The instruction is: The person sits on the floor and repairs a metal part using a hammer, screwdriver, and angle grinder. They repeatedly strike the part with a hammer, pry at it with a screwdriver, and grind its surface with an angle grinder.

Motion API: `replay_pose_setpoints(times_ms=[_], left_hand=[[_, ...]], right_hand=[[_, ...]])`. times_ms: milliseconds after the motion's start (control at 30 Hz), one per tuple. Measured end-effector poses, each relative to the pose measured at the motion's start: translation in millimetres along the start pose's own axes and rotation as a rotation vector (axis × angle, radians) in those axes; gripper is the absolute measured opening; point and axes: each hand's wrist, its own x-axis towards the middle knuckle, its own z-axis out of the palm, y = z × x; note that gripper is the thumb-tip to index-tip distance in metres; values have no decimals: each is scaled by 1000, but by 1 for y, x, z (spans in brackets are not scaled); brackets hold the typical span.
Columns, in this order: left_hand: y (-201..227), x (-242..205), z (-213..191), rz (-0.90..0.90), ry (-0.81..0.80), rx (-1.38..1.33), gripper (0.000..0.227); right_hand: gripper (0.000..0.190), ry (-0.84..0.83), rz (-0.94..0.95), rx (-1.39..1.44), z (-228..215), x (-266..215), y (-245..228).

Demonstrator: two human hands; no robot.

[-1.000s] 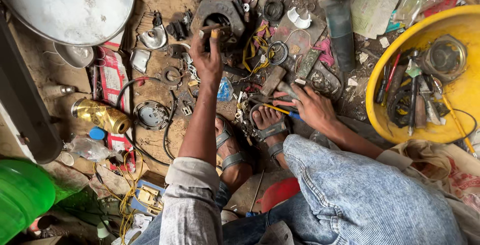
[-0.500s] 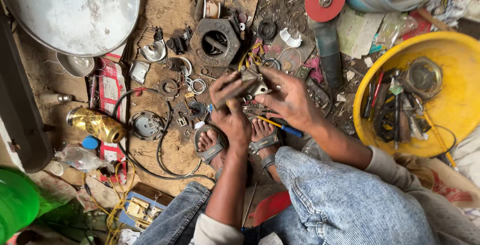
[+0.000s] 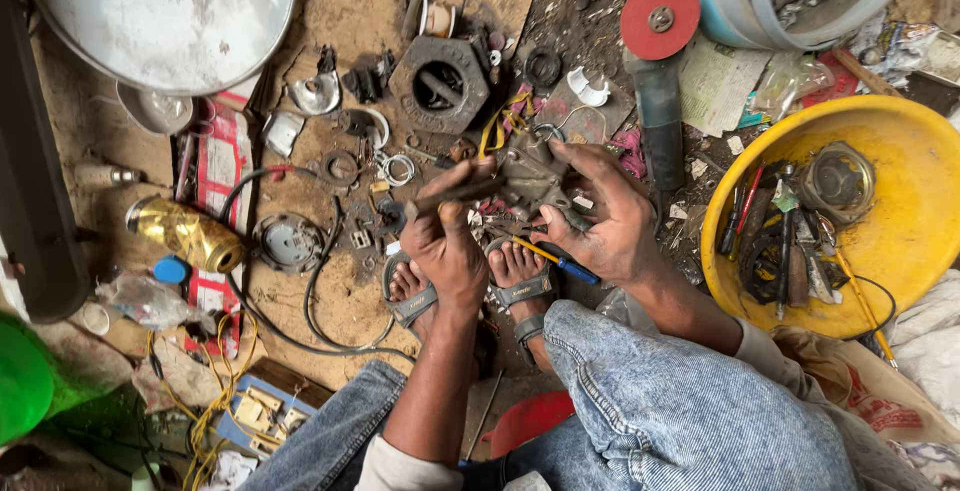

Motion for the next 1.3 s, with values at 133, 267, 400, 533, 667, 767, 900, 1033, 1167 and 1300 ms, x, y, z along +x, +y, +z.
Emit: replay_pose_setpoints(times_ms=[133, 267, 400, 533, 667, 767, 900, 1033, 1167, 1300], left_hand=[[9, 4, -3, 34, 33, 107, 48], [13, 12, -6, -98, 32, 0, 66], [3, 30, -14, -116, -195, 199, 54], [-20, 61, -29, -167, -275, 247, 43], [-48, 96, -41, -192, -155, 377, 46], [-62, 115, -53, -259, -56, 89, 54], [-70, 122, -77, -180, -3, 290, 60], [-80, 136, -99, -154, 55, 251, 43], [-90, 143, -115, -18, 15, 293, 26], [-100, 147, -121, 95, 94, 515, 17]], right_hand=[[54, -23, -39, -132, -3, 3, 2], [56, -67, -146, -315, -6, 7, 15], [58, -161, 6, -220, -5, 14, 36], [59, -275, 79, -119, 1, 39, 68], [55, -363, 8, -251, 15, 76, 106], [52, -480, 237, -314, 29, 111, 133], [52, -561, 41, -349, 58, 149, 163], [45, -622, -90, -417, 86, 167, 182], [37, -648, -118, -402, 99, 169, 187], [35, -602, -82, -450, 96, 160, 185]])
